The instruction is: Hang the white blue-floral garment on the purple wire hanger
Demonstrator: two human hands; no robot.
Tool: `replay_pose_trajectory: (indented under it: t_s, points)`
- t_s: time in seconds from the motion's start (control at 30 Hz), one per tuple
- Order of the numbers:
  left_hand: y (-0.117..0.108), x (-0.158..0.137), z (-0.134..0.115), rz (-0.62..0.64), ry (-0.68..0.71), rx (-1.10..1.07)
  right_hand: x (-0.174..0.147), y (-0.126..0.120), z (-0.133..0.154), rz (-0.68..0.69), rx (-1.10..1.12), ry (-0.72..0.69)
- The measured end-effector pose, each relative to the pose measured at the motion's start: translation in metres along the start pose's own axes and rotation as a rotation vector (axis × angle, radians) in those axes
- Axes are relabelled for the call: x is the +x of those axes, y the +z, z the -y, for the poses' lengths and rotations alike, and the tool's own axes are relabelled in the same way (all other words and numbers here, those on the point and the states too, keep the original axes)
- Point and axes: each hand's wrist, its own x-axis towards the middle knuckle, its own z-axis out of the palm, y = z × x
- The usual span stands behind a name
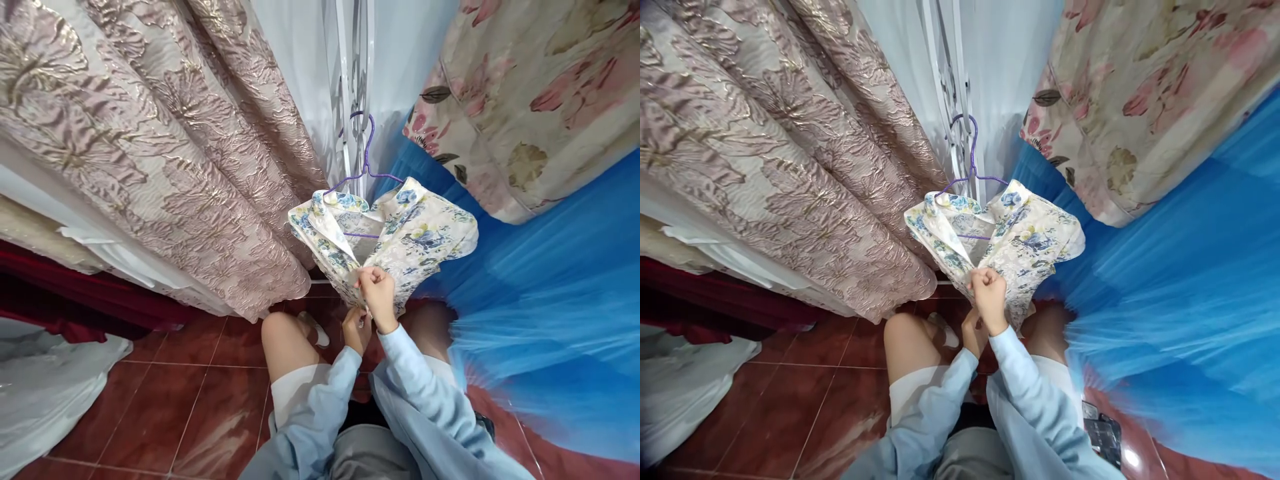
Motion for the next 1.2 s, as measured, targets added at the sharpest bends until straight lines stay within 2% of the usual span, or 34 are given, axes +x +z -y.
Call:
replay_pose_trajectory:
  t_s: [0.17,0.3,0.47,0.57,0.63,0.7,0.77,0.8,0.87,0.93,1.0,1.2]
  points:
    - [0.006,-0.007,-0.006,0.061,0.129,0.088,0.046,0.021,0.071,-0.033,0.095,-0.221]
    - [0.015,-0.016,-0.01,0.131,0.171,0.102,0.069,0.031,0.106,-0.036,0.111,-0.318]
    - [0.016,-0.021,-0.006,0.157,0.097,0.07,0.072,0.029,0.123,0.057,0.126,-0.347]
    - [0.003,-0.005,-0.013,0.076,0.07,-0.005,0.062,0.017,0.117,0.099,0.152,-0.285]
    - [-0.011,0.02,-0.034,-0.07,0.108,-0.067,0.053,0.007,0.108,0.104,0.171,-0.242]
    - [-0.03,0.054,-0.07,-0.24,0.194,-0.105,0.043,0.0,0.099,0.088,0.195,-0.211]
    - [-0.05,0.093,-0.118,-0.268,0.338,-0.15,0.036,-0.004,0.092,0.057,0.209,-0.196]
    - [-0.06,0.112,-0.142,-0.215,0.427,-0.145,0.034,-0.005,0.091,0.046,0.206,-0.197]
    - [-0.077,0.144,-0.185,-0.027,0.575,-0.037,0.033,-0.006,0.092,0.046,0.179,-0.217]
    - [-0.087,0.165,-0.213,0.18,0.672,0.107,0.034,-0.007,0.095,0.065,0.141,-0.251]
    - [-0.092,0.175,-0.225,0.26,0.728,0.196,0.036,-0.009,0.098,0.092,0.11,-0.277]
    - [-0.096,0.16,-0.216,0.23,0.809,0.304,0.028,-0.015,0.083,0.111,0.081,-0.275]
